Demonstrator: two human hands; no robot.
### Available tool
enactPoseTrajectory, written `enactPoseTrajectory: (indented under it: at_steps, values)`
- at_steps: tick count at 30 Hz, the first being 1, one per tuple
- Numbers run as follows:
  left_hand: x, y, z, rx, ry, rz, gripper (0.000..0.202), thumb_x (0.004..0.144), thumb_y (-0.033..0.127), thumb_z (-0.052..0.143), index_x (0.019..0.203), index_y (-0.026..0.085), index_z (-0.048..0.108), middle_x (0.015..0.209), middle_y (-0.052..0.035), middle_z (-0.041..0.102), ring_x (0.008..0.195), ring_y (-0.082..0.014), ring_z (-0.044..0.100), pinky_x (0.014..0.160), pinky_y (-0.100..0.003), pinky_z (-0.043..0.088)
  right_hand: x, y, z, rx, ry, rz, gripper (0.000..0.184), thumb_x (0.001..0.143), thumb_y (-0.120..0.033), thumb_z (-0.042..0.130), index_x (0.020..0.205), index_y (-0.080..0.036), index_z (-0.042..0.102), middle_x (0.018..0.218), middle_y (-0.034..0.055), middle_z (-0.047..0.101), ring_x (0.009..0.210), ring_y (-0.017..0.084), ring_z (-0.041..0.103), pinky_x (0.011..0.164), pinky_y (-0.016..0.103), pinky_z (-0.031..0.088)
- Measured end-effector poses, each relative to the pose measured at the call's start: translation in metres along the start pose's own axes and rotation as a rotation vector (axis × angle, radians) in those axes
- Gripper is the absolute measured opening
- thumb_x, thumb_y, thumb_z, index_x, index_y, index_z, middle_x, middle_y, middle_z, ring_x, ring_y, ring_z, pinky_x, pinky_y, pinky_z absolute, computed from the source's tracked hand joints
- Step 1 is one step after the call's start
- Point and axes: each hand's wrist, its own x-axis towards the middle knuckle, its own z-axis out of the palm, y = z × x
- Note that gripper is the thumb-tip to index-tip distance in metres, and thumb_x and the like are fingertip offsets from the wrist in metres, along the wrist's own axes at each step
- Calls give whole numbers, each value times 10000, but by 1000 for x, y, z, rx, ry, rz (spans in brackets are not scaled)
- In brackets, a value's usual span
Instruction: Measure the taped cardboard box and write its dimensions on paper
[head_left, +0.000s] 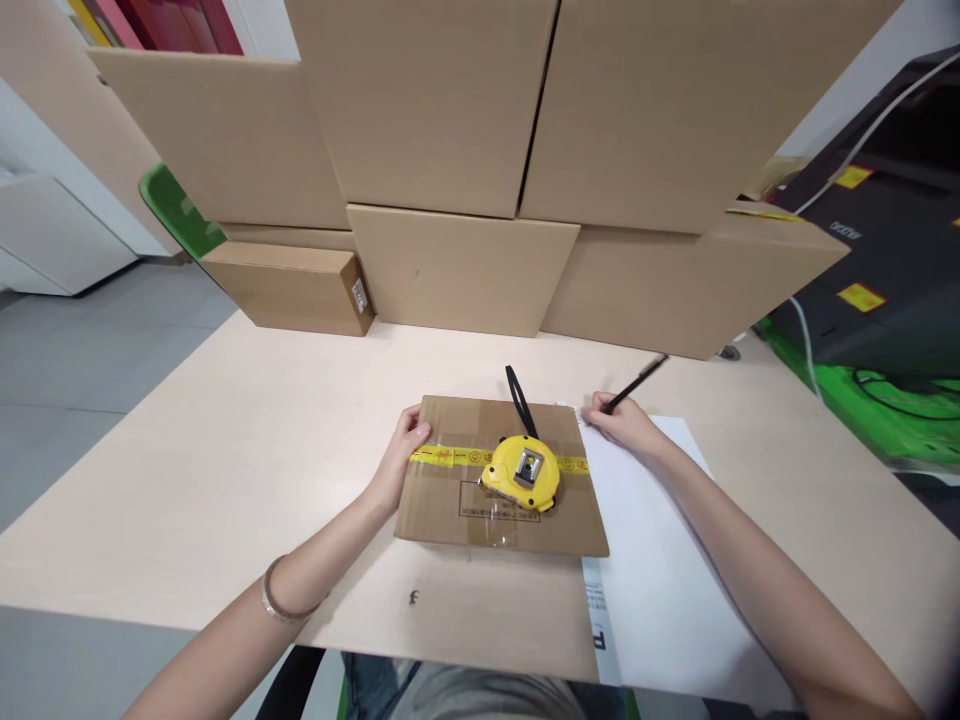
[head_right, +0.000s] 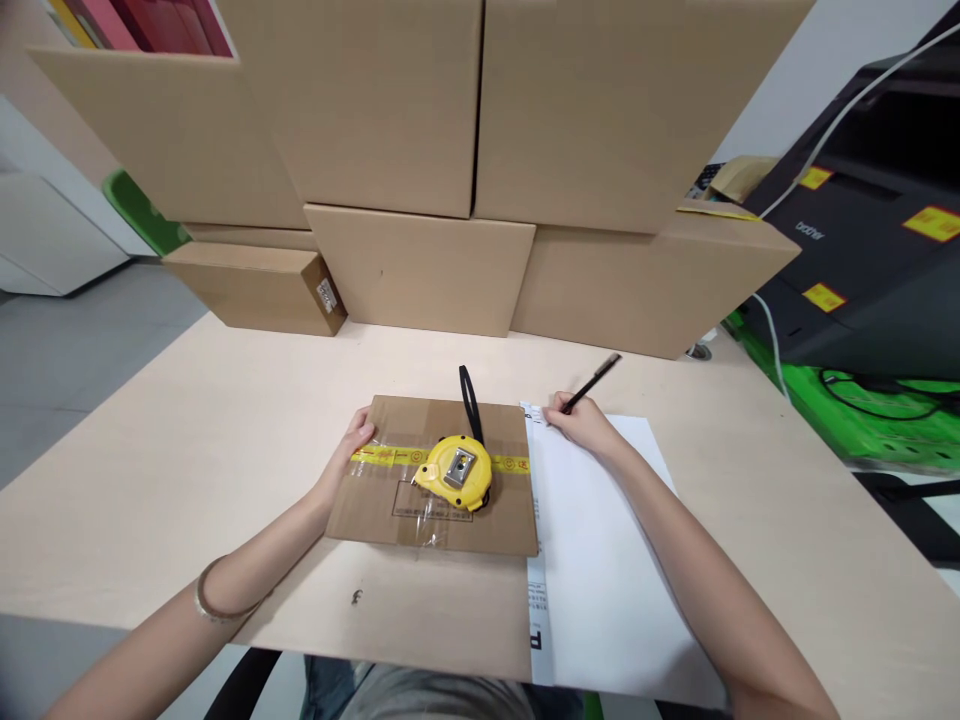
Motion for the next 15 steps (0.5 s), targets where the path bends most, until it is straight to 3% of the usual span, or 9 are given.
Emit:
enactPoseTrajectory:
  at_steps: [7, 12, 15]
  values:
    - [0, 3, 0, -10, -21, -8, 521, 777, 567, 768, 1154, 234, 632, 1299, -66, 639, 1343, -356, 527, 1084, -428, 433, -44, -9, -29, -505, -39, 236, 452, 868, -501, 588, 512, -231, 522, 575, 103, 635, 527, 247, 570, 519, 336, 331]
    - [2, 3, -2, 21, -54, 13, 515, 823, 559, 730, 1190, 213, 631, 1379, -87, 623, 1363, -353, 523, 1114, -429, 420, -66, -18, -23, -709, -122, 293, 484, 981, -484, 411, 756, -184, 717, 815, 170, 750, 724, 339, 701, 616, 380, 421]
    - [1, 6, -3, 50, -58, 9, 655, 836, 564, 720, 1379, 232, 569, 1419, -95, 607, 1347, -348, 546, 1109, -437, 434, -68, -24, -17, -780, -161, 315, 544, 1020, -467, 336, 836, -160, 745, 899, 195, 765, 784, 353, 727, 668, 403, 452]
